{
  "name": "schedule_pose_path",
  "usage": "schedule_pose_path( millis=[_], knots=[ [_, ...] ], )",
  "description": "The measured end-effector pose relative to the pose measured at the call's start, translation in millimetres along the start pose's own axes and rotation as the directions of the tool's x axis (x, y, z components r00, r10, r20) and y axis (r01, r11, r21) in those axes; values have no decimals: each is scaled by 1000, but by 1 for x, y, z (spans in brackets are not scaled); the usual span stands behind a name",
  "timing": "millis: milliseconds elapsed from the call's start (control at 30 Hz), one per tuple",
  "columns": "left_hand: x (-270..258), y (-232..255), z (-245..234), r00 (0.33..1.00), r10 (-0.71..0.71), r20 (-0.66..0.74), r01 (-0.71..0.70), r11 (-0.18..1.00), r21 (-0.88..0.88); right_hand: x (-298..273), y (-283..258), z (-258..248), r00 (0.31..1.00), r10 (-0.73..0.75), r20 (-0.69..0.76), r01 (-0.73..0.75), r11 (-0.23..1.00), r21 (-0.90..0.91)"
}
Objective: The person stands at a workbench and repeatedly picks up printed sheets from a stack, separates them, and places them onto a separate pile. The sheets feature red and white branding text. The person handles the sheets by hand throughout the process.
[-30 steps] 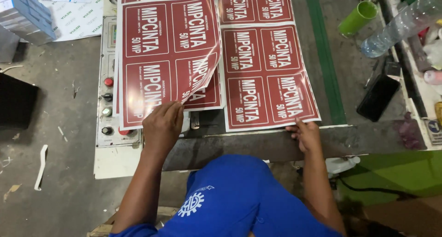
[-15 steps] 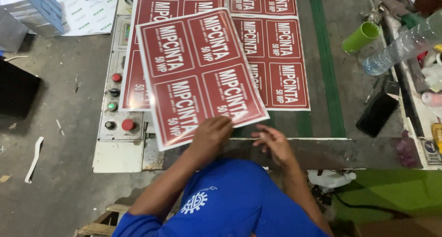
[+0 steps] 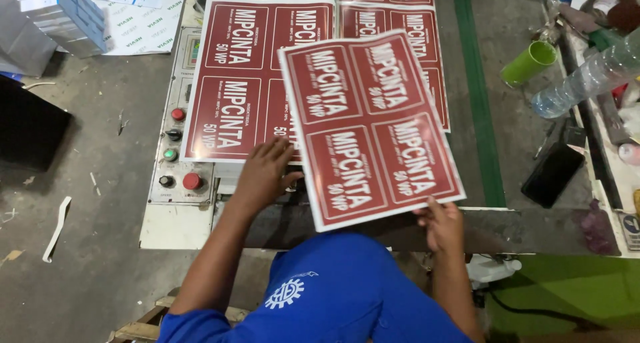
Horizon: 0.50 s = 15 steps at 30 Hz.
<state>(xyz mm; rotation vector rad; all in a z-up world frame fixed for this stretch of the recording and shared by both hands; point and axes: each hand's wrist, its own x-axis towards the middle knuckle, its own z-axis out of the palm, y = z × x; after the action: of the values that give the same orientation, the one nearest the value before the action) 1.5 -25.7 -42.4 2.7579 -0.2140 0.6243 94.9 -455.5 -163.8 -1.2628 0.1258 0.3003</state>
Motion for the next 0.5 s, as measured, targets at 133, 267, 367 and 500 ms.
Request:
schedule_pose_path(
  millis=[133,267,367,500],
  knots=[
    [-1,-17,-16,991,-6,133,-13,991,136,-3,1,-55,986,-2,-168,-11,997,-74],
    [2,-24,-21,982,-9,187,-18,989,144,-15,-3,-83,970,68,-233,-92,991,-94],
    [8,-25,-31,984,3,181,-24,993,115,-23,6,-105,949,106,-296,-137,987,-87],
    [15,-17,-47,994,-30,101,19,994,109,-34,18,-111,939,145,-313,-186,977,-107]
  ],
)
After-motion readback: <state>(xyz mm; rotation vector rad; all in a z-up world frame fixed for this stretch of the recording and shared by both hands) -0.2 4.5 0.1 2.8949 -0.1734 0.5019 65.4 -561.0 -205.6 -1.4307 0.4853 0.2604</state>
